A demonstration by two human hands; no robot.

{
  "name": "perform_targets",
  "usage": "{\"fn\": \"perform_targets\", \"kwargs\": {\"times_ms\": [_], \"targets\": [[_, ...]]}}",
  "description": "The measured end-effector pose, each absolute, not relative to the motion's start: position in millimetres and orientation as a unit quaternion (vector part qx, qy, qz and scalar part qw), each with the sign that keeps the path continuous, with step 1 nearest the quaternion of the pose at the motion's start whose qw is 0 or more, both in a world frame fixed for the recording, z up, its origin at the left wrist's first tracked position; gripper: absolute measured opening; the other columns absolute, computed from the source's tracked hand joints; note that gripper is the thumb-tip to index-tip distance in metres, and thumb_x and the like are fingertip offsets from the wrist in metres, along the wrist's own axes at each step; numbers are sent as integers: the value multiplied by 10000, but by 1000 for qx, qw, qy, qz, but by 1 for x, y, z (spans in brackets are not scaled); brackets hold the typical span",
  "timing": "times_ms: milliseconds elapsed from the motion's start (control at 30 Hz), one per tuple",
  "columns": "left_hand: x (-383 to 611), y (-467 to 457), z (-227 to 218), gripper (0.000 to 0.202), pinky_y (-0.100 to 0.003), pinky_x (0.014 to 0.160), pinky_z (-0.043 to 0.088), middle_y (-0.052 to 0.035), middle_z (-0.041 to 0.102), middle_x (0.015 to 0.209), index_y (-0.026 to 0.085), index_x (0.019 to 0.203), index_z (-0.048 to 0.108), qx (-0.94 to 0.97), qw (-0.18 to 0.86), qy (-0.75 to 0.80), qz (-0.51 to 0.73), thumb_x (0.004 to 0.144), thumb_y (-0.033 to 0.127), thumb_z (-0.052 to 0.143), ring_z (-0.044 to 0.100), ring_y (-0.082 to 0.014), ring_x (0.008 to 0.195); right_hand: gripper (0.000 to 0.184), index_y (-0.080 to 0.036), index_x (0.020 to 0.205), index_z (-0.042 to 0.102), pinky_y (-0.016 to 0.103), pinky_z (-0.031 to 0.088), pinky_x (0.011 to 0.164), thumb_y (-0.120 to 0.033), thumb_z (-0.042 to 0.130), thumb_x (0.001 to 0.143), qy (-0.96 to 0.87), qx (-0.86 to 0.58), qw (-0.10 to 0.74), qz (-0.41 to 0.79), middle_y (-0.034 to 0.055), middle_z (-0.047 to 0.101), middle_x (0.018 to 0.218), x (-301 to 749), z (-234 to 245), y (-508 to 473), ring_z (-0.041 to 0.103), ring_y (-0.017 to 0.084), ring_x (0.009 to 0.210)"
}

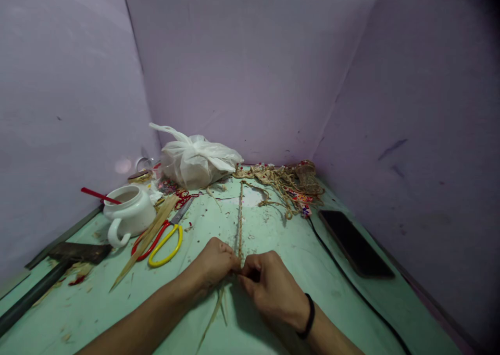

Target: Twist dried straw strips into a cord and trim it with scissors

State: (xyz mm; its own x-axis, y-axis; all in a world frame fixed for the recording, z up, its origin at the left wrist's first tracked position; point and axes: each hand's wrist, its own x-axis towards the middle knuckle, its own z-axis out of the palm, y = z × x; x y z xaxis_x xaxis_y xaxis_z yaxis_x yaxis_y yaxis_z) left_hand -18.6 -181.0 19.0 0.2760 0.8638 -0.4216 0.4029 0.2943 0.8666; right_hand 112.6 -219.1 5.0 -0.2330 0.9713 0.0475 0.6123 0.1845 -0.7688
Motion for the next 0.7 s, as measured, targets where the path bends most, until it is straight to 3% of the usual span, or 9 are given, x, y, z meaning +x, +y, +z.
{"fn": "perform_targets", "kwargs": {"times_ms": [167,300,433,567,700], "targets": [[-23,-180,23,93,-212,322,77,68,288,284,146,398,456,561,593,549,182,491,151,464,185,-33,268,164,-151,536,592,202,244,425,-188,507,672,-744,-514,290,313,-13,494,467,111,5,-224,390,78,442],[-28,-175,20,61,-194,344,130,68,331,315,121,444,515,578,594,526,190,473,174,522,234,-28,314,208,-144,520,579,211,240,426,-302,579,656,-700,-523,306,377,-14,479,452,116,5,-218,379,82,444],[-30,-172,26,94,-199,347,131,76,328,317,126,480,528,581,602,524,162,478,218,541,226,-32,305,310,-147,527,515,217,311,463,-427,560,652,-529,-537,421,505,-1,502,492,117,6,-208,420,88,462],[-30,-173,28,82,-198,360,146,69,346,326,123,488,540,595,602,508,159,474,193,502,235,-37,325,255,-161,583,484,218,319,447,-386,604,583,-413,-463,410,669,-25,483,478,109,3,-207,422,78,425],[-32,-172,22,102,-199,384,189,56,364,358,115,485,548,647,556,501,145,487,191,480,262,-47,363,187,-149,525,493,202,179,387,-289,610,567,-446,-515,396,616,-65,386,388,107,-2,-209,281,36,363]]}}
